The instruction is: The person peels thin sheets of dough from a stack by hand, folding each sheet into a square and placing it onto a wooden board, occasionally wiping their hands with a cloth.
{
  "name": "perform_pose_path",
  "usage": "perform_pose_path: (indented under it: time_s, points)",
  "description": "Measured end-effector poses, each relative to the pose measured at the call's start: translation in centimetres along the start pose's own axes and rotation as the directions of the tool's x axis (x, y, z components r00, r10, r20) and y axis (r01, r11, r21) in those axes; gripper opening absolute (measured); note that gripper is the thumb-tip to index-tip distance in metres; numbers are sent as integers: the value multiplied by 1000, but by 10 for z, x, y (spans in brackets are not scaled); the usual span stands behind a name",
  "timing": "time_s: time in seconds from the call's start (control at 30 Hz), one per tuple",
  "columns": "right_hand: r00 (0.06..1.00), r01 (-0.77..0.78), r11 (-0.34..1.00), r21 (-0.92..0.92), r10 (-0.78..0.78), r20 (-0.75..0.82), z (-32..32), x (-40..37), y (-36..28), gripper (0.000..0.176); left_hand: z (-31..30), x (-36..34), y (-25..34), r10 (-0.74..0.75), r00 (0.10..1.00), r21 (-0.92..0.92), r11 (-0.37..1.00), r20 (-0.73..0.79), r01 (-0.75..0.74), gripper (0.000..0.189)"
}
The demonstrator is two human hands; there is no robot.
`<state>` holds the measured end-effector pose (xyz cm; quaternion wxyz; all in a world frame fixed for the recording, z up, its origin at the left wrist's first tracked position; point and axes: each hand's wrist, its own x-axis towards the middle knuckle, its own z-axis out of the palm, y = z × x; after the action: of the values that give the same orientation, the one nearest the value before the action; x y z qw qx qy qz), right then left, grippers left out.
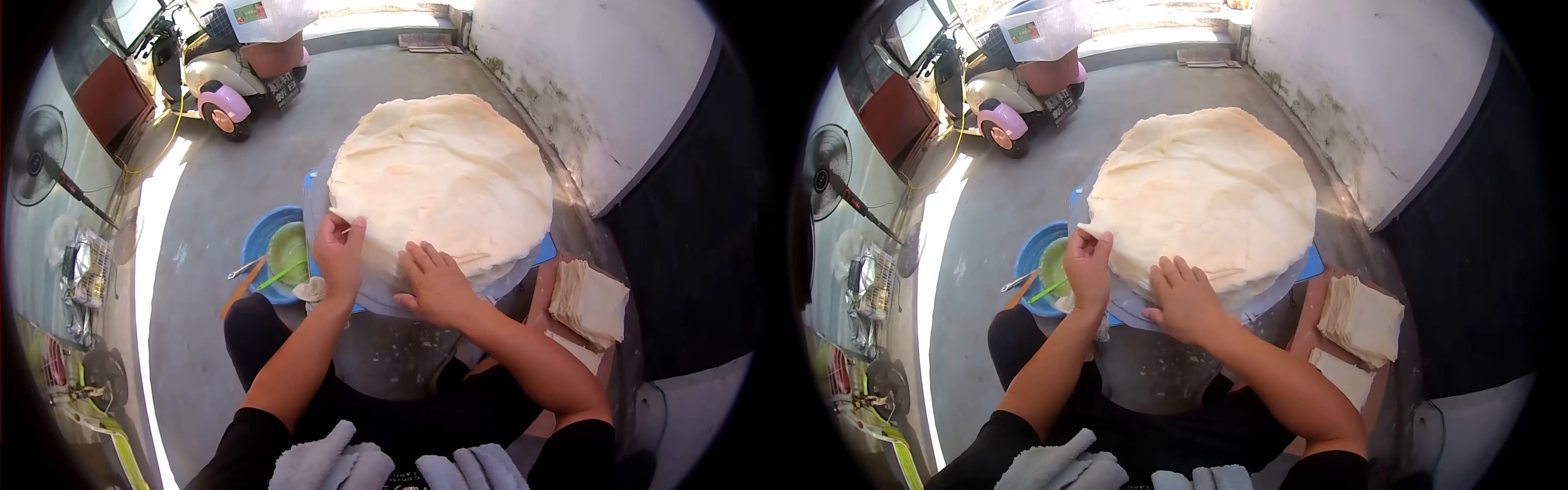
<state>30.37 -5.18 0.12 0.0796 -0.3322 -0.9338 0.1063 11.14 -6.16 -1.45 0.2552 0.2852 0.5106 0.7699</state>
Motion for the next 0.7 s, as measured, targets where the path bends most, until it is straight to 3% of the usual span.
perform_pose_path:
  time_s: [0.07,0.13,0.2,0.23,0.3,0.33,0.37,0.4,0.43,0.47,0.53,0.57,0.6,0.67,0.7]
  points:
    - [999,36,999,-39,-37,-36,4,-7,-4,77,27,5,4,125,947,173,968,294,-182,16]
    - [999,34,998,-48,-36,-38,1,-12,-7,75,58,1,16,291,789,275,825,541,-493,13]
    - [999,34,998,-54,-36,-39,-5,-16,-12,73,78,-8,14,230,631,307,719,741,-624,15]
    - [999,33,999,-16,-33,-28,-9,-18,-13,63,83,-8,10,229,628,306,718,744,-625,15]
    - [1000,24,999,23,-24,-18,-20,-22,-13,53,91,-7,-3,-97,363,342,621,927,-706,17]
    - [999,45,992,120,-45,-4,-27,-23,-12,40,92,-5,-7,-101,355,337,624,929,-705,17]
    - [998,65,974,216,-68,8,-34,-24,-10,27,90,1,-11,-162,404,393,702,900,-594,18]
    - [998,56,974,220,-60,10,-42,-23,-5,27,87,6,-14,-228,443,442,762,867,-473,19]
    - [995,-48,966,253,69,-75,-51,-20,2,20,83,11,-18,-44,479,345,751,877,-563,22]
    - [969,-146,945,293,197,-152,-57,-16,12,14,81,13,-22,-52,476,347,753,878,-559,22]
    - [878,-167,975,149,216,-428,-54,-7,42,11,87,20,-16,234,494,309,543,838,-781,25]
    - [878,-172,974,149,221,-425,-51,-3,57,11,89,29,-17,114,480,362,513,870,-778,44]
    - [876,-239,968,80,250,-412,-49,1,71,10,91,33,-21,115,479,359,516,870,-777,44]
    - [871,-305,952,7,282,-403,-45,2,83,10,94,41,-34,106,444,426,155,890,-891,69]
    - [901,-346,938,-2,332,-278,-44,1,85,9,89,46,-41,-62,483,487,154,873,-860,87]
